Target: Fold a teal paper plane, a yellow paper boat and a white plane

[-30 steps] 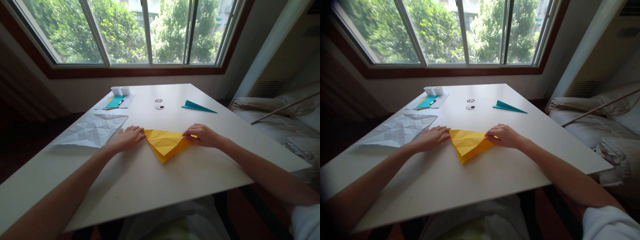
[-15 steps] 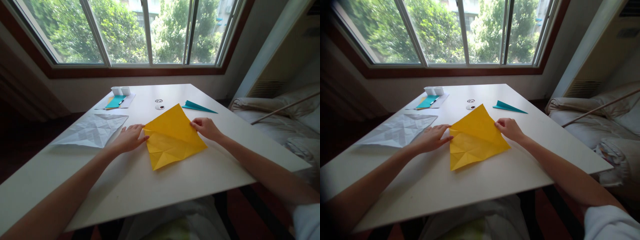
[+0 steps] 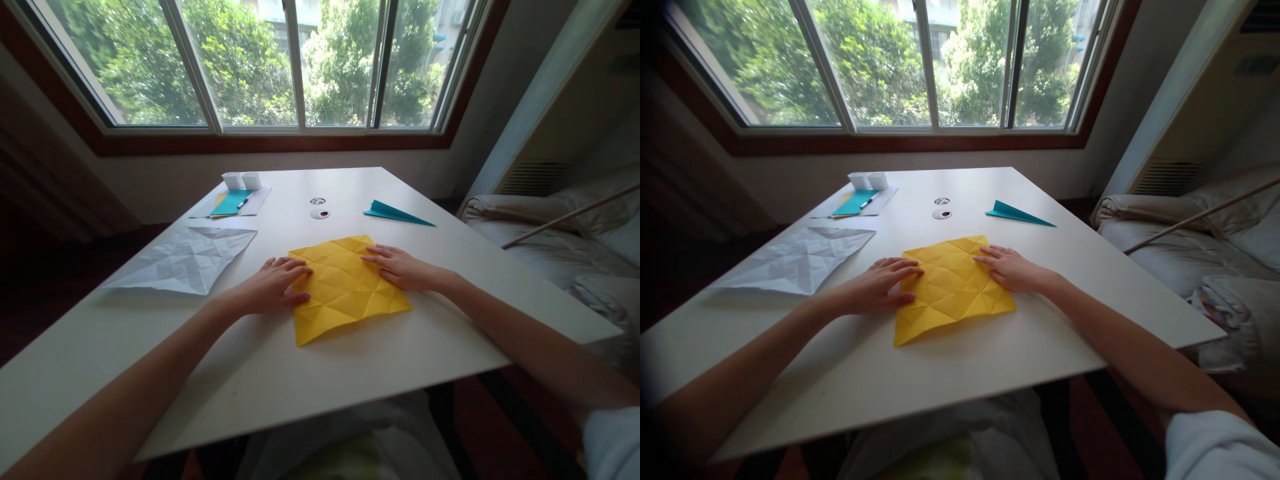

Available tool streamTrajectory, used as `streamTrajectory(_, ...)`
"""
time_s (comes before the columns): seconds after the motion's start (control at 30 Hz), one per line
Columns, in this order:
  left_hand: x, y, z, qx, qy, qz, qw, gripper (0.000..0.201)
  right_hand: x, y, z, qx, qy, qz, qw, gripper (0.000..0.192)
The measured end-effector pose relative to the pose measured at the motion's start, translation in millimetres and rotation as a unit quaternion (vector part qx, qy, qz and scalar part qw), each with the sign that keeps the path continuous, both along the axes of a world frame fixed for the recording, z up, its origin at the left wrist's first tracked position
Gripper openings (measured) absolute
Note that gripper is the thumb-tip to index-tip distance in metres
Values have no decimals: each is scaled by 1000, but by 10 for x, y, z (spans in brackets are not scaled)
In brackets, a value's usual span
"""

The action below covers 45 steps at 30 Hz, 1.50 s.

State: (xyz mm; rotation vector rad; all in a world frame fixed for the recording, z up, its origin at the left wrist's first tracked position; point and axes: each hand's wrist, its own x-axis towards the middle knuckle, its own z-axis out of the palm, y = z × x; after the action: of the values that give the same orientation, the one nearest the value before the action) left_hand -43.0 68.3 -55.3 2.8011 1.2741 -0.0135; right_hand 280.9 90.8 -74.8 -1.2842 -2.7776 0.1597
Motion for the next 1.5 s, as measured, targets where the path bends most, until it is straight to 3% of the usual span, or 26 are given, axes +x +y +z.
streamTrajectory(0.1,-36,20,-2,-17,4,6,1000,59,7,-6,11,-53,-5,11,999,48)
streamTrajectory(0.33,-160,117,4,-51,6,30,998,68,56,-3,96,-96,-11,0,995,59)
streamTrajectory(0.53,-229,158,-5,-55,0,25,998,68,92,-20,160,-83,-14,19,996,73)
streamTrajectory(0.7,-140,78,28,15,-28,-21,999,40,59,-45,183,-26,-15,23,999,75)
streamTrajectory(0.93,260,-217,118,24,-62,-130,989,29,-118,-208,236,46,16,62,997,59)
streamTrajectory(1.1,209,-167,61,51,-37,-99,993,30,-204,-305,301,3,106,154,982,32)
streamTrajectory(1.2,125,-95,-12,56,-27,-85,994,33,-213,-286,284,-2,150,163,975,24)
streamTrajectory(1.37,125,-66,-94,64,-38,-100,992,38,-208,-195,190,38,154,158,975,26)
streamTrajectory(1.5,164,-90,-58,90,-78,-84,989,33,-224,-182,133,23,96,156,983,38)
